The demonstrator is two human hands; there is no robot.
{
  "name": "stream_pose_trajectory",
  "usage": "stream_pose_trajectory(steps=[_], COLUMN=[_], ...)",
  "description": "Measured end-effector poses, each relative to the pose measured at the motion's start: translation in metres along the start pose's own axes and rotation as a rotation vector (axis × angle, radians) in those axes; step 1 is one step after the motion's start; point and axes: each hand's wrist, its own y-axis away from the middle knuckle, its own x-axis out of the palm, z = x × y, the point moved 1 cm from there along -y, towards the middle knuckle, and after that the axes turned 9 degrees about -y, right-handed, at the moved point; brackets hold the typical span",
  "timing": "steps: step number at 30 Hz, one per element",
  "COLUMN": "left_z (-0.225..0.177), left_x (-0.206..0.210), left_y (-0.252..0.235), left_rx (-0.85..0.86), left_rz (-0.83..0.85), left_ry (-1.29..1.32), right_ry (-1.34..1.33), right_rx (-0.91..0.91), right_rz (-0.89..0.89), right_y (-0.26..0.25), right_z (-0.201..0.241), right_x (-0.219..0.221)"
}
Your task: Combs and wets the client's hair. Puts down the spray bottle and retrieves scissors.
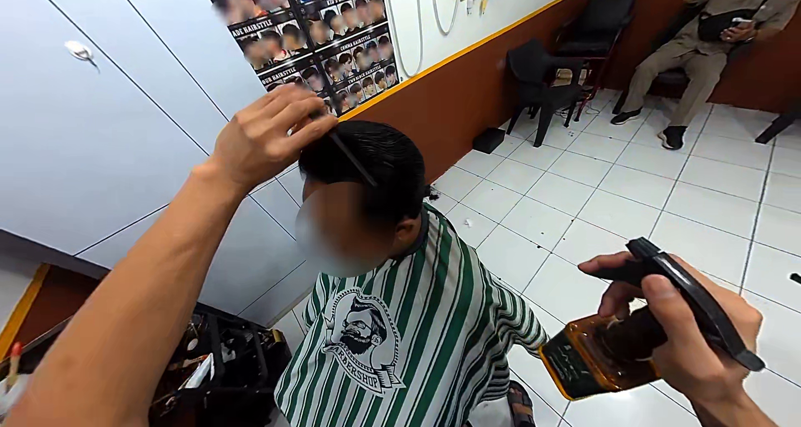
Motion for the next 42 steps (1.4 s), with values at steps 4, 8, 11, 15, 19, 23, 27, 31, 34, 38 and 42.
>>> stream_pose_trajectory(steps=[4, 8, 11, 15, 19, 23, 27, 31, 34, 38, 42], left_z=[0.013, 0.016, 0.006, -0.004, -0.012, -0.033, -0.056, -0.05, -0.033, -0.014, 0.004], left_x=[0.01, 0.032, 0.05, 0.054, -0.003, -0.084, -0.072, -0.03, -0.015, -0.008, -0.001], left_y=[-0.057, -0.107, -0.149, -0.193, -0.187, -0.061, 0.089, 0.121, 0.101, 0.053, -0.005], left_rx=[0.172, 0.216, 0.104, -0.036, -0.29, -0.332, -0.32, -0.268, -0.215, -0.127, 0.013], left_rz=[0.181, 0.547, 0.868, 0.819, 0.372, -0.097, -0.133, -0.116, -0.118, -0.123, -0.009], left_ry=[0.056, 0.036, -0.049, -0.029, 0.103, -0.039, -0.192, -0.201, -0.203, -0.19, -0.068], right_ry=[-0.004, -0.022, -0.051, -0.123, -0.173, -0.206, -0.158, -0.07, -0.03, 0.022, 0.023], right_rx=[0.013, 0.017, 0.01, -0.015, -0.055, -0.116, -0.223, -0.291, -0.307, -0.279, -0.222], right_rz=[-0.022, -0.021, -0.001, 0.082, 0.156, 0.202, 0.241, 0.212, 0.194, 0.106, 0.054], right_y=[0.008, 0.012, 0.009, -0.001, -0.02, -0.033, -0.047, -0.05, -0.046, -0.049, -0.056], right_z=[-0.003, -0.007, -0.011, -0.012, 0.0, 0.02, 0.041, 0.05, 0.046, 0.034, 0.029], right_x=[-0.012, -0.018, -0.013, 0.011, 0.034, 0.053, 0.089, 0.144, 0.173, 0.192, 0.193])
